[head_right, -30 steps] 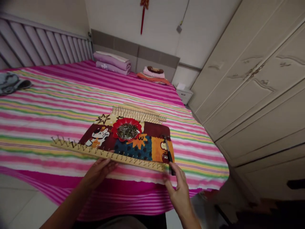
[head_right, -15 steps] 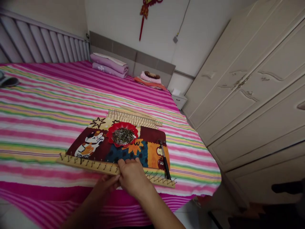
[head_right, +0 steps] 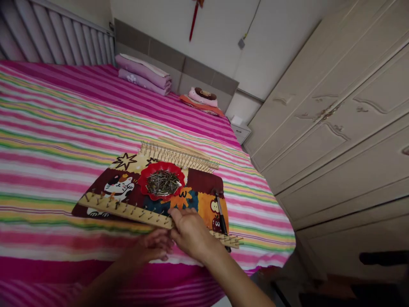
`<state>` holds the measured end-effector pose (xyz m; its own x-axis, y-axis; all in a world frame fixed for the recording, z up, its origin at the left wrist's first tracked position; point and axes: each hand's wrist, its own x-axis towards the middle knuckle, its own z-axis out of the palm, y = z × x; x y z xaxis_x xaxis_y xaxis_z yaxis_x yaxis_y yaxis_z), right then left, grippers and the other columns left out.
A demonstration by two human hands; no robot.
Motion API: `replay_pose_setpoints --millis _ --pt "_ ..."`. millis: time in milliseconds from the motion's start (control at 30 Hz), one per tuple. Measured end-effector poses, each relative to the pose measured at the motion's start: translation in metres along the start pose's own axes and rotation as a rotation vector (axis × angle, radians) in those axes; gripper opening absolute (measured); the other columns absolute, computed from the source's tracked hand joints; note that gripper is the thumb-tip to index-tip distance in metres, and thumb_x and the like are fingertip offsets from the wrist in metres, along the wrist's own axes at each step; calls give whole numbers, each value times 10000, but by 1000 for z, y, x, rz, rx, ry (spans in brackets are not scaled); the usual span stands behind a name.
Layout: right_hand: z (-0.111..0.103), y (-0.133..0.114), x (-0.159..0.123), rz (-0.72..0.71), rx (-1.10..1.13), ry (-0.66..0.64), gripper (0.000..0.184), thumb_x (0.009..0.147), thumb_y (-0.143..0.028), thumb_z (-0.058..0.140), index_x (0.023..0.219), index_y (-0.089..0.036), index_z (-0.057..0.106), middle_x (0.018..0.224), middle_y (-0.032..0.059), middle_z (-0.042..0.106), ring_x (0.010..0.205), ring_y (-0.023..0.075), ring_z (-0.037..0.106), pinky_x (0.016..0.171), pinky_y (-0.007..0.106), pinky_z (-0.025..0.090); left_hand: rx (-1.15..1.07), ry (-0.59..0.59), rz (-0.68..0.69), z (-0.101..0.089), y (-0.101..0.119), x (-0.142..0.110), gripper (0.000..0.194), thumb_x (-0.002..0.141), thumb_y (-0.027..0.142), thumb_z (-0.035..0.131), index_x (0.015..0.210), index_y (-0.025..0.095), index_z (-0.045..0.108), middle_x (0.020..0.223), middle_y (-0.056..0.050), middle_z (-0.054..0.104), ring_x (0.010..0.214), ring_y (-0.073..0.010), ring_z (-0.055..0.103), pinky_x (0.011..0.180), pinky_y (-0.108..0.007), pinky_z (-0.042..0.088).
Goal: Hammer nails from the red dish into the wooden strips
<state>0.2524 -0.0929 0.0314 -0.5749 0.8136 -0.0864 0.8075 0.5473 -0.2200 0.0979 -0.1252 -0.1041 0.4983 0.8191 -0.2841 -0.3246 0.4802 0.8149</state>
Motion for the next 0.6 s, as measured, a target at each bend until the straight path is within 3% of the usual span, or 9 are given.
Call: replay_pose_setpoints --millis 100,200,367,467,600 --pt "-12 15 10 -2 -24 25 392 810 -133 520 1202 -163 525 893 58 653 845 199 566 749 281 379 274 -223 -144 -11 -1 9 444 580 309 757 993 192 647 849 -7 686 769 -146 612 772 -305 461" --pt "-17 32 22 -5 -112 65 412 816 -146 533 1226 -176 514 947 75 659 871 215 563 782 309 368 532 -344 -238 -23 -11 19 382 585 318 733 948 209 688 872 -12 697 839 -174 618 780 -297 455" --pt "-19 63 52 9 -158 89 429 807 -151 552 1234 -177 514 976 80 670 896 225 577 822 332 370 568 -282 -322 -37 -40 32 467 619 437 705 1021 201 684 897 -52 702 788 -206 638 707 -318 480" --pt "-28 82 79 12 -157 130 444 797 -152 549 1239 -161 511 993 89 669 904 220 587 821 320 388 581 -261 -300 -40 -51 32 448 658 471 705 1030 223 680 1000 -58 695 912 -229 634 811 -348 485" --pt "-45 103 124 1 -246 182 458 805 -165 536 1262 -151 508 974 95 681 872 216 596 782 294 398 573 -259 -255 -43 -54 30 393 810 449 609 1119 207 618 1151 -71 628 1040 -229 590 900 -390 480"
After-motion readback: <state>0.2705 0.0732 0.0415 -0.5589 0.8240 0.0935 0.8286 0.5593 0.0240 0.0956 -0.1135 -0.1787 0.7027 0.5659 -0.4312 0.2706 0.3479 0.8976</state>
